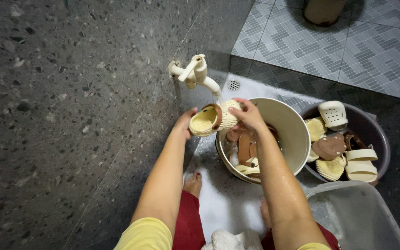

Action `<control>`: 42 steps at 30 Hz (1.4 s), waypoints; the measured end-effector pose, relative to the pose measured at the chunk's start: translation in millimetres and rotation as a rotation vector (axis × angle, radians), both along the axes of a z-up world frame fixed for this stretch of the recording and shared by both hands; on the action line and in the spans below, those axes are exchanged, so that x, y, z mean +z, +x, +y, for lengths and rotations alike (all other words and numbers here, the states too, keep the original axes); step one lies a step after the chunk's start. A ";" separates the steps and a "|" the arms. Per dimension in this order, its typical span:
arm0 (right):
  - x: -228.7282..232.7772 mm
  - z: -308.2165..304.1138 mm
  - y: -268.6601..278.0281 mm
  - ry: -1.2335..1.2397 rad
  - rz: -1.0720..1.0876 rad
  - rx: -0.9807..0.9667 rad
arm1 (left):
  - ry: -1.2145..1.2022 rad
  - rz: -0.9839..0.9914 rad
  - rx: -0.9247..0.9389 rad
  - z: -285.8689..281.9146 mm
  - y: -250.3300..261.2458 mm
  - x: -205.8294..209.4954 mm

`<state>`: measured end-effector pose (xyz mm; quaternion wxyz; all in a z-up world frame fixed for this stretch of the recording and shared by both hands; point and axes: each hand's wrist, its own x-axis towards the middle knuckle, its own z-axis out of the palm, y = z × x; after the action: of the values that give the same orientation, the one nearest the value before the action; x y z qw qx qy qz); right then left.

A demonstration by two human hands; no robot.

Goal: The person washes multiple slippers by hand under a running tap, scrubbing them with water and placing them into a nearby basin. The person handles each slipper individually, rinses them, and transfers them to a separate container.

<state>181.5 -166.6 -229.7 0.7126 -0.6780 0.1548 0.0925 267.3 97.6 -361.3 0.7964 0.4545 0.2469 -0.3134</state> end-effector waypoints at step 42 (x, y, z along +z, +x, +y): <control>-163.1 -383.7 -88.4 -1.664 -0.063 -0.368 | 1.136 -0.840 -1.258 -281.4 -114.6 -31.0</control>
<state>93.1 -550.3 -392.8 -0.0099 -0.9471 0.2601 -0.1877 152.7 -183.8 -392.2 0.1646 0.8997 -0.2348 -0.3290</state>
